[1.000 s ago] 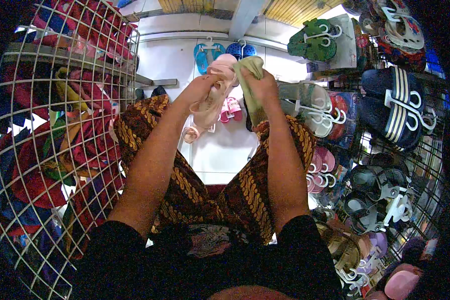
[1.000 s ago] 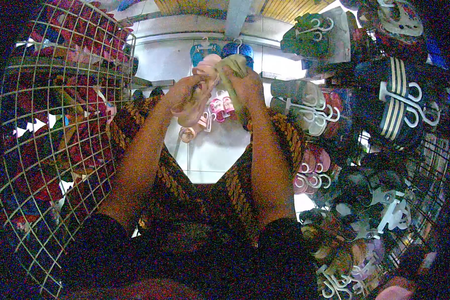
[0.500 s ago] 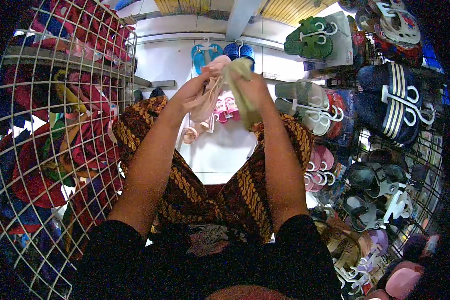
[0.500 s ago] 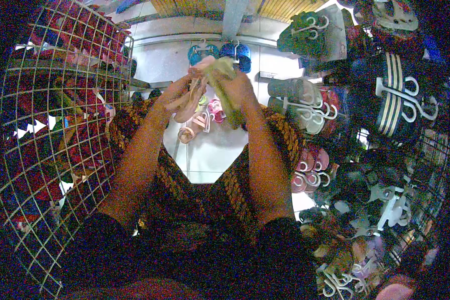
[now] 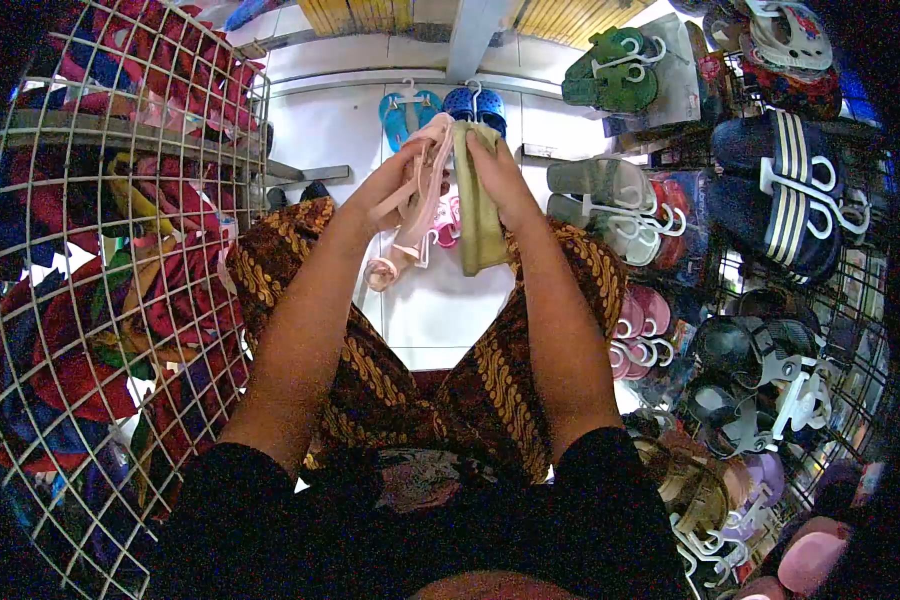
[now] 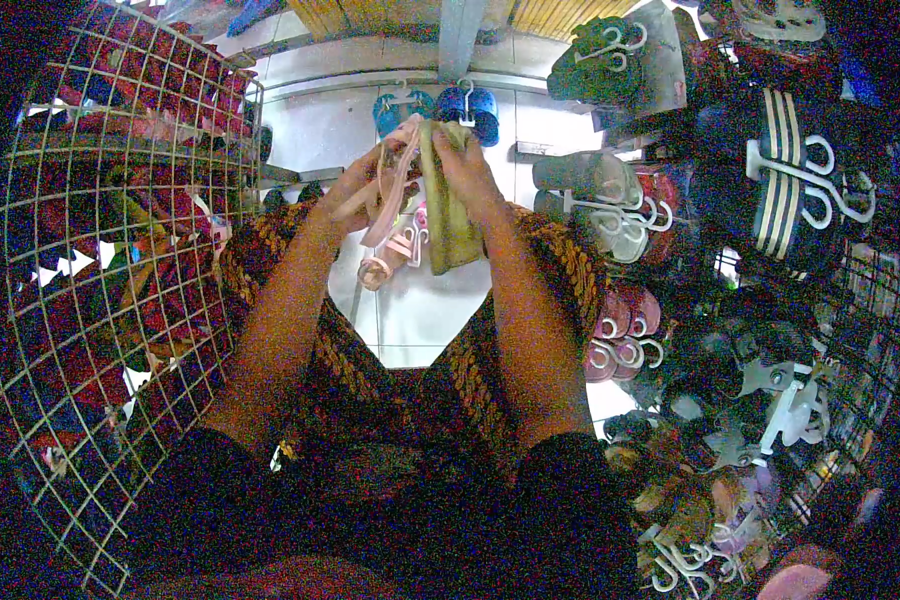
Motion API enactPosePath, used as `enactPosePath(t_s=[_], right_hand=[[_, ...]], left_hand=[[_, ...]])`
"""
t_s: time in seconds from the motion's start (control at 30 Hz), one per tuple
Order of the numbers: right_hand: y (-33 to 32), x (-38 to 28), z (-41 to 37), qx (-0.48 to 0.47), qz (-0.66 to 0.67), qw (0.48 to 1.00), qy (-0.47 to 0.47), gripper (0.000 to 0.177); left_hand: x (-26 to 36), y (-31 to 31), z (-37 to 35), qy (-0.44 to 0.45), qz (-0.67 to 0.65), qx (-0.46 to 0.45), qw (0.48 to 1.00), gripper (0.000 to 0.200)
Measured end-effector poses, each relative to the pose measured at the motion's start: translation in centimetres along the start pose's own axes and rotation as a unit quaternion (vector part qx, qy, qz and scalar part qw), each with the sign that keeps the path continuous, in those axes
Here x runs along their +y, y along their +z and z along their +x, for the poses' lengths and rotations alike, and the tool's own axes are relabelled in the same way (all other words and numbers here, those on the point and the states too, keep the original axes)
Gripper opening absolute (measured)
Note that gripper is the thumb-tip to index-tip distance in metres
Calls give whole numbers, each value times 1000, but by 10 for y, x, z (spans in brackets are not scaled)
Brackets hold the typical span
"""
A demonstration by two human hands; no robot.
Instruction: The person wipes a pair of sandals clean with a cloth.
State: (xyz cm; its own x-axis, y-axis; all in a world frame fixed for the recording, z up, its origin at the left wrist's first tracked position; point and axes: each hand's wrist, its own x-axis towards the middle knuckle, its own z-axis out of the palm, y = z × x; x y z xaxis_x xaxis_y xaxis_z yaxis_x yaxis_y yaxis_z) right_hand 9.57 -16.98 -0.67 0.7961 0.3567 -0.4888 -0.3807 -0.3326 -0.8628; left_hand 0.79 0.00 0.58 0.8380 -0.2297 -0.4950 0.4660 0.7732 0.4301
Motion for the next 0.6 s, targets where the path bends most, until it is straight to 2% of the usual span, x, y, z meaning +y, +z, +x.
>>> enactPosePath(t_s=[0.07,0.1,0.2,0.23,0.33,0.37,0.43,0.53,0.57,0.6], right_hand=[[6,0,-6,-30,4,999,-28,65],[7,-3,-11,-77,24,996,-23,71],[12,-7,-18,-103,-14,993,56,75],[11,-8,-19,-106,-68,992,-4,82],[10,3,-4,-111,-123,984,-60,84],[12,7,-1,-5,-176,983,-60,82],[20,-11,-11,207,-274,937,-57,78],[11,-25,-18,169,-219,944,-178,73],[8,-29,-25,56,-111,978,-168,69],[10,-24,-23,21,-119,973,-198,67]], left_hand=[[1,17,-8,14,40,54,998,50],[-1,13,-3,-35,13,58,998,55],[-6,5,3,-35,-37,72,996,56],[-4,-6,3,-49,-32,45,997,51],[-4,-19,7,-11,108,-62,992,46],[-6,-19,7,-8,55,-19,998,41],[3,21,-13,-2,-52,66,996,31],[7,19,-5,-33,-89,7,995,27],[9,16,-9,-26,-71,-2,997,25],[9,13,-12,22,-43,3,999,26]])
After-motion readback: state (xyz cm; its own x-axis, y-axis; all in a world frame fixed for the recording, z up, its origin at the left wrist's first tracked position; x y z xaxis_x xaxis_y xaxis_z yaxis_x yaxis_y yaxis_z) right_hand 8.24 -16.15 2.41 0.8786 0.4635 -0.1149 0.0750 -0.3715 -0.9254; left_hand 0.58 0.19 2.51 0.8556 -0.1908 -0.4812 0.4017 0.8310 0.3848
